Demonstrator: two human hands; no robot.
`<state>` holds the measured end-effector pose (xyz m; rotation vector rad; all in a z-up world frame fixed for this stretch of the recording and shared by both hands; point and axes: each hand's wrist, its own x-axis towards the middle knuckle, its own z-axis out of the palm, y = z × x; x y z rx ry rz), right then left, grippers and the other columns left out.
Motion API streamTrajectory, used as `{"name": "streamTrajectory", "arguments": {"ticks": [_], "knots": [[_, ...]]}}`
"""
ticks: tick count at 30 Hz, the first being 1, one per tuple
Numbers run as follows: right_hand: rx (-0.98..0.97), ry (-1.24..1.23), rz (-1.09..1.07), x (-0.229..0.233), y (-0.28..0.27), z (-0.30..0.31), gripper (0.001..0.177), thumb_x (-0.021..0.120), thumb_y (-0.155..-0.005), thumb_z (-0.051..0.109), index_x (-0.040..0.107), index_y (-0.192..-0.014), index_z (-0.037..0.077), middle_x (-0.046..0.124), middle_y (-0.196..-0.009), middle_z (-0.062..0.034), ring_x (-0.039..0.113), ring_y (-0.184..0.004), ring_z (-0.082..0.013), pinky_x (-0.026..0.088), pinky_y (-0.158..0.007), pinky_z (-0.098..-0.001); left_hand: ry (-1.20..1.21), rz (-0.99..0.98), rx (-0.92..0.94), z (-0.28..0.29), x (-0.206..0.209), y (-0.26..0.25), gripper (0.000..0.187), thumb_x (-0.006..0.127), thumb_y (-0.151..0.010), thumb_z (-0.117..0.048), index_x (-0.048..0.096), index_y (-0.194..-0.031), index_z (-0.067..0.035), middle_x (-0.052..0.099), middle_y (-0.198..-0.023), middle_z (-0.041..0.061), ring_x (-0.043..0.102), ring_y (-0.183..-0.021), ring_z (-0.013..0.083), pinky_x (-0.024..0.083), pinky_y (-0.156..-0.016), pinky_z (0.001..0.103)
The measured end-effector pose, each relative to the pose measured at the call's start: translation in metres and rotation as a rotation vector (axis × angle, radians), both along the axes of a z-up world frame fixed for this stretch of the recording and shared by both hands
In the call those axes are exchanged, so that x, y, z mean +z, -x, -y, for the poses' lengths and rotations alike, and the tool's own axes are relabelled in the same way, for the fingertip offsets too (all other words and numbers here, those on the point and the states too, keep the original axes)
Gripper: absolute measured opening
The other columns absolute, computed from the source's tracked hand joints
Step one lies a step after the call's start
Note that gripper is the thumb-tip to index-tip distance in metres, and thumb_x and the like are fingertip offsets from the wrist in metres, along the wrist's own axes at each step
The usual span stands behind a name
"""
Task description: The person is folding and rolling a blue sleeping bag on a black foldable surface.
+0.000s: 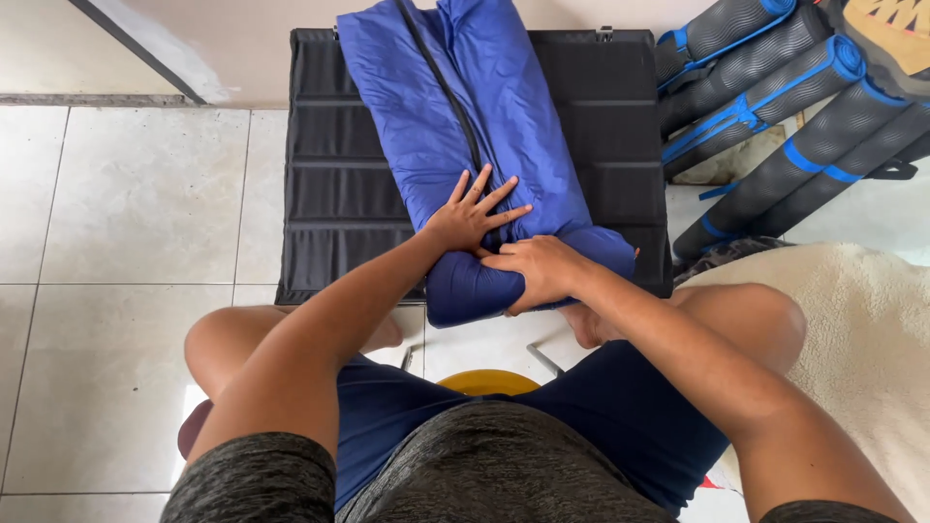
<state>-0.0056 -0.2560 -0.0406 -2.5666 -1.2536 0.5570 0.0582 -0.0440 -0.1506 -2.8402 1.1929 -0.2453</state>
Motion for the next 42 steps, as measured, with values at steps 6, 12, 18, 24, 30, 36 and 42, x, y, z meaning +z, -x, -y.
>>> {"name": "streamTrajectory", "arguments": {"ticks": [6,12,18,24,30,36,42], "knots": [[-0.028,0.105,-0.248,0.027,-0.027,-0.018,0.086,0.086,-0.059,0.069,0.065,-0.136,0.035,0.072,-0.120,0.0033,0.066,-0.120,-0.0296,0.053,-0.098,-0.0486,-0.012,-0.358,-0.059,-0.012,0.060,-0.005,0.110,0.062,-0.075,-0.080,0.015,-0.168,-0.047,-0.004,-0.179,-0.001,0.008,-0.162,0.0391,0.018,-0.130,0.060],[-0.066,0.151,-0.369,0.019,-0.054,-0.024,0.080,0.092,-0.052,0.070,0.076,-0.122,0.035,0.078,-0.113,0.0068,0.071,-0.115,-0.0262,0.058,-0.092,-0.0433,0.477,-0.490,0.340,-0.050,0.092,0.081,0.054,0.066,-0.093,-0.069,0.066,-0.127,-0.027,0.056,-0.119,-0.001,0.067,-0.114,0.0278,0.059,-0.091,0.043],[-0.012,0.186,-0.411,0.026,-0.065,-0.039,0.085,0.092,-0.049,0.069,0.074,-0.126,0.039,0.077,-0.120,0.0001,0.070,-0.117,-0.0292,0.057,-0.097,-0.0412,0.163,-0.604,0.405,-0.059,0.070,0.114,0.117,0.086,-0.060,-0.064,0.036,-0.153,-0.014,0.051,-0.135,0.008,0.058,-0.129,0.0321,0.052,-0.102,0.045],[-0.026,0.016,0.005,0.029,-0.036,-0.006,0.094,0.074,-0.066,0.086,0.065,-0.138,0.026,0.069,-0.120,-0.0057,0.068,-0.112,-0.0290,0.049,-0.096,-0.0453,0.258,-0.743,0.419,-0.072,0.048,0.075,0.096,0.086,-0.055,-0.064,0.057,-0.133,-0.016,0.068,-0.120,0.006,0.070,-0.116,0.0327,0.058,-0.097,0.045],[-0.001,0.126,0.407,0.020,-0.006,0.045,0.116,0.066,-0.068,0.089,0.039,-0.161,0.025,0.059,-0.135,-0.0095,0.056,-0.128,-0.0283,0.040,-0.105,-0.0489,0.346,-1.056,0.546,-0.077,0.086,0.055,0.097,0.094,-0.044,-0.062,0.073,-0.127,-0.016,0.075,-0.124,0.011,0.067,-0.123,0.0369,0.058,-0.104,0.047],[-0.085,0.195,0.280,0.019,0.001,0.040,0.117,0.078,-0.068,0.074,0.034,-0.165,0.025,0.059,-0.135,-0.0094,0.056,-0.128,-0.0297,0.040,-0.106,-0.0527,0.777,-1.563,0.763,-0.088,0.071,0.036,0.072,0.093,-0.051,-0.004,0.075,-0.120,0.002,0.068,-0.129,0.029,0.069,-0.113,0.0453,0.064,-0.085,0.049],[-0.128,0.243,-0.165,0.049,-0.021,0.025,0.105,0.083,-0.066,0.071,0.048,-0.157,0.030,0.067,-0.134,-0.0006,0.062,-0.129,-0.0227,0.045,-0.102,-0.0415,0.845,-1.762,0.894,-0.091,0.106,0.046,0.100,0.089,-0.056,-0.001,0.053,-0.150,0.004,0.057,-0.147,0.029,0.067,-0.121,0.0448,0.058,-0.098,0.048]]}}
